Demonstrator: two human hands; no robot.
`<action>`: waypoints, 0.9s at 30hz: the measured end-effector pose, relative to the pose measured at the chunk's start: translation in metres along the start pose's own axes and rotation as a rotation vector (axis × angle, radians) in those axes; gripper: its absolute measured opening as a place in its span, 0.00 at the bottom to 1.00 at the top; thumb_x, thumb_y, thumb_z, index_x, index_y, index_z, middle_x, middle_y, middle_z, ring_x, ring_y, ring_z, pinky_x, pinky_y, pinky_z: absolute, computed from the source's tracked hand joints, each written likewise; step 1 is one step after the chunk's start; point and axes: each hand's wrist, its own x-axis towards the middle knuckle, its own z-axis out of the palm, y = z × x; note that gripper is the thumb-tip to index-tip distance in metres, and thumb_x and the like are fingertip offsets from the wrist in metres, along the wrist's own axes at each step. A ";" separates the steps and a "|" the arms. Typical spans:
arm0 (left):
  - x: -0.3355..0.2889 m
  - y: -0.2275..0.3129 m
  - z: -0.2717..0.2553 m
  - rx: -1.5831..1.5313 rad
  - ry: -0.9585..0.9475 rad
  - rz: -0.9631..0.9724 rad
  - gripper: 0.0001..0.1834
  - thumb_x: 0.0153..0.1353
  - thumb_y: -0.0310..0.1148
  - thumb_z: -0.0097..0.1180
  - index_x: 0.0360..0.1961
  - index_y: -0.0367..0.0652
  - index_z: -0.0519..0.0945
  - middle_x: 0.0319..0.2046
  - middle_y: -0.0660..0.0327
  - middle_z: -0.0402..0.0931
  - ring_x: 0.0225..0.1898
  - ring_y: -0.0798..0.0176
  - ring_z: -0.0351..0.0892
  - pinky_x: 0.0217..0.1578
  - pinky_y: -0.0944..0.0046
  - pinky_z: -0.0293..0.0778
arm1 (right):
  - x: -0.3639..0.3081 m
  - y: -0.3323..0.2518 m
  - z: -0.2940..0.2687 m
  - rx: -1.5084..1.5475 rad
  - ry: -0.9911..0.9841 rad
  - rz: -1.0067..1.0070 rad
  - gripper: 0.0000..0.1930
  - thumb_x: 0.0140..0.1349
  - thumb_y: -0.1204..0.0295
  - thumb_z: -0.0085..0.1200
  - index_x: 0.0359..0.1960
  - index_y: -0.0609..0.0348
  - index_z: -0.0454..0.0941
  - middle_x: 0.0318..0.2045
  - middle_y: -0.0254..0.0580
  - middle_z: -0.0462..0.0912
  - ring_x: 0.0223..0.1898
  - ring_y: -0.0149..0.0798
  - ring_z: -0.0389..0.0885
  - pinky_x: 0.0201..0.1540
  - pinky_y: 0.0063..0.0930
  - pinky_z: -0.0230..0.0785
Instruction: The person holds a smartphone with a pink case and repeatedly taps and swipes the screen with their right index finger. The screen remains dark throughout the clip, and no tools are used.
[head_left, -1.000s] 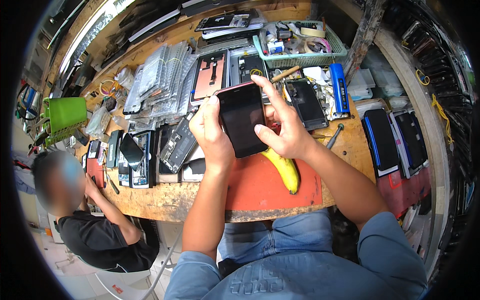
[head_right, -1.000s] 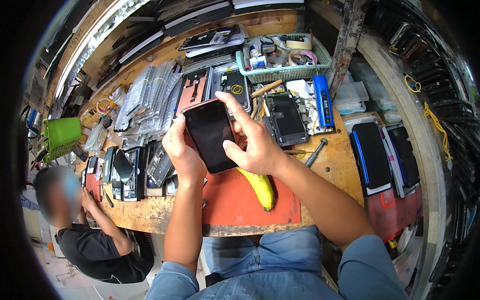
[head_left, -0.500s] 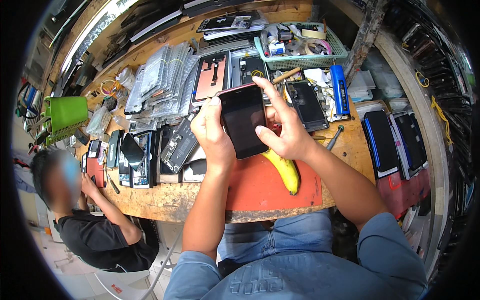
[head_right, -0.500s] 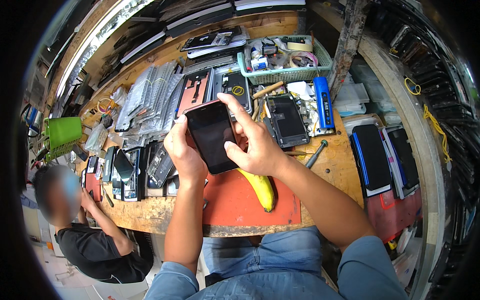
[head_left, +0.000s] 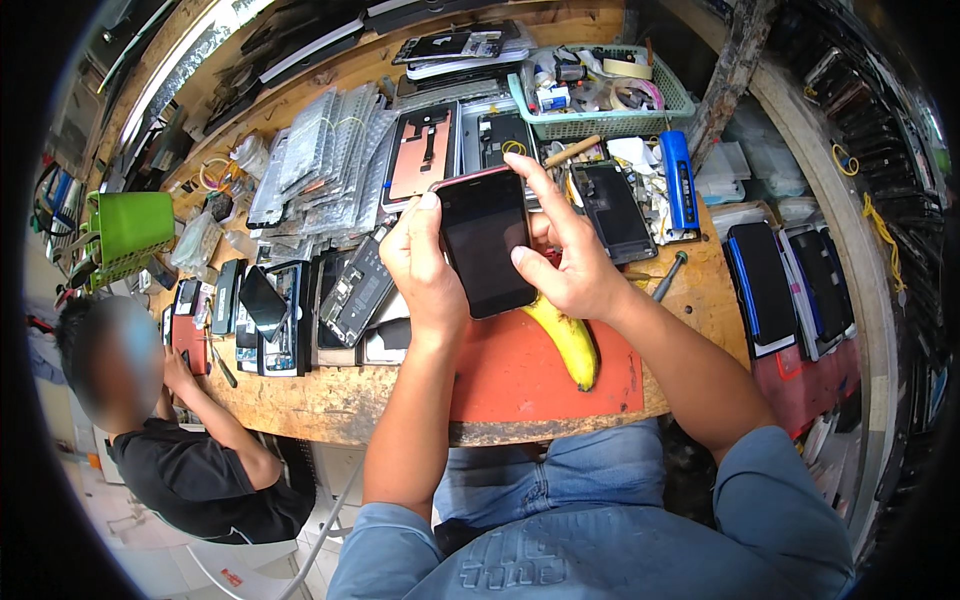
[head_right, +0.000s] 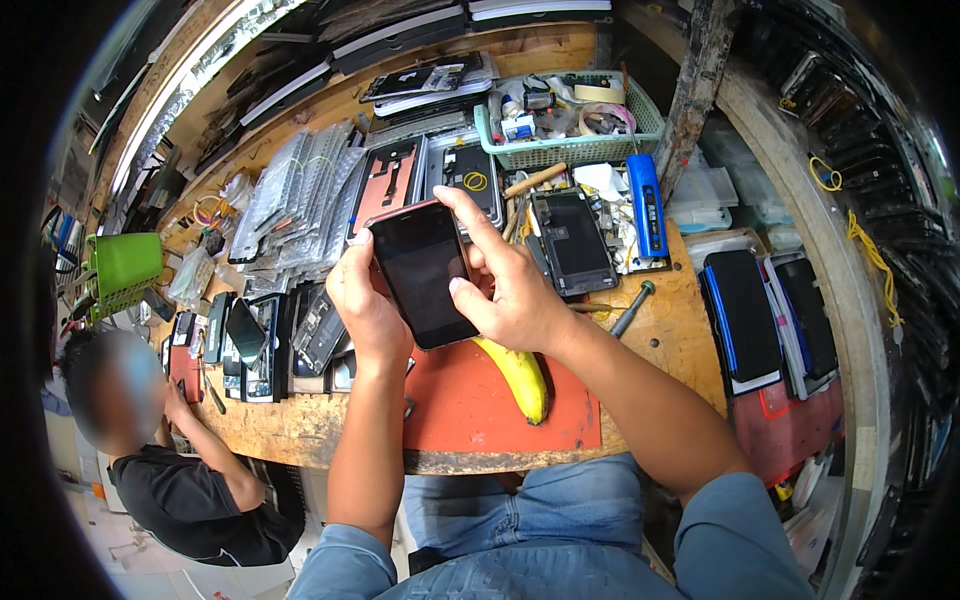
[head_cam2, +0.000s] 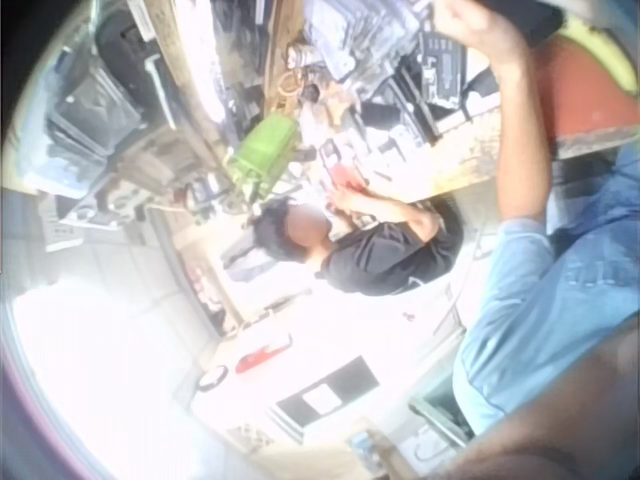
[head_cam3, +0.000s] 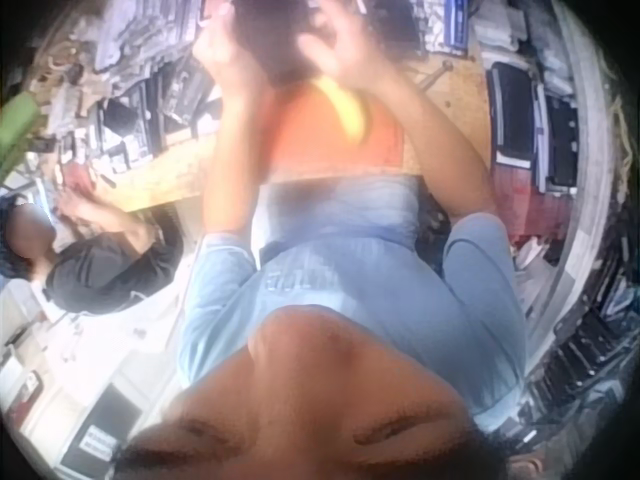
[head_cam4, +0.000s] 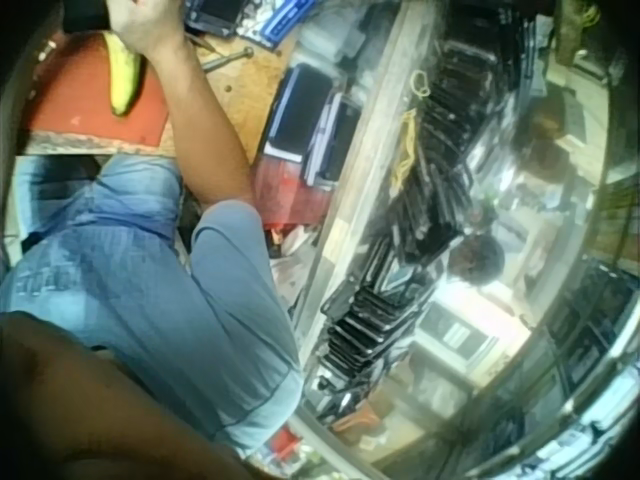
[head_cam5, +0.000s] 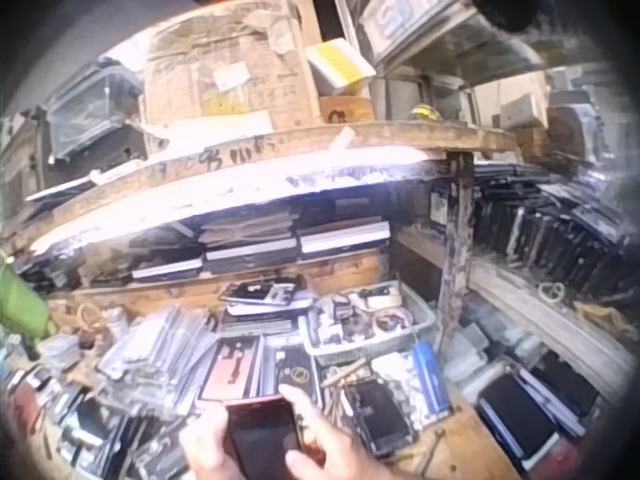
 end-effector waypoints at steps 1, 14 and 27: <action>0.000 0.000 -0.001 0.001 -0.007 0.002 0.18 0.79 0.33 0.48 0.32 0.35 0.80 0.30 0.70 0.72 0.32 0.77 0.64 0.34 0.71 0.63 | 0.000 0.001 0.000 0.005 -0.002 0.013 0.47 0.61 0.85 0.50 0.84 0.54 0.47 0.28 0.34 0.80 0.27 0.24 0.75 0.33 0.23 0.70; 0.000 -0.001 0.001 0.027 0.007 0.024 0.18 0.78 0.33 0.48 0.32 0.33 0.80 0.30 0.69 0.73 0.32 0.77 0.65 0.34 0.71 0.62 | -0.002 -0.003 0.000 -0.013 -0.002 0.012 0.45 0.65 0.85 0.48 0.84 0.52 0.47 0.26 0.31 0.78 0.26 0.22 0.72 0.33 0.23 0.69; 0.000 -0.001 -0.001 0.029 0.010 0.005 0.17 0.78 0.32 0.49 0.31 0.33 0.79 0.29 0.70 0.71 0.32 0.77 0.63 0.33 0.71 0.62 | 0.001 -0.004 -0.001 0.011 -0.003 0.048 0.45 0.66 0.83 0.48 0.84 0.51 0.47 0.26 0.31 0.78 0.26 0.22 0.71 0.33 0.23 0.68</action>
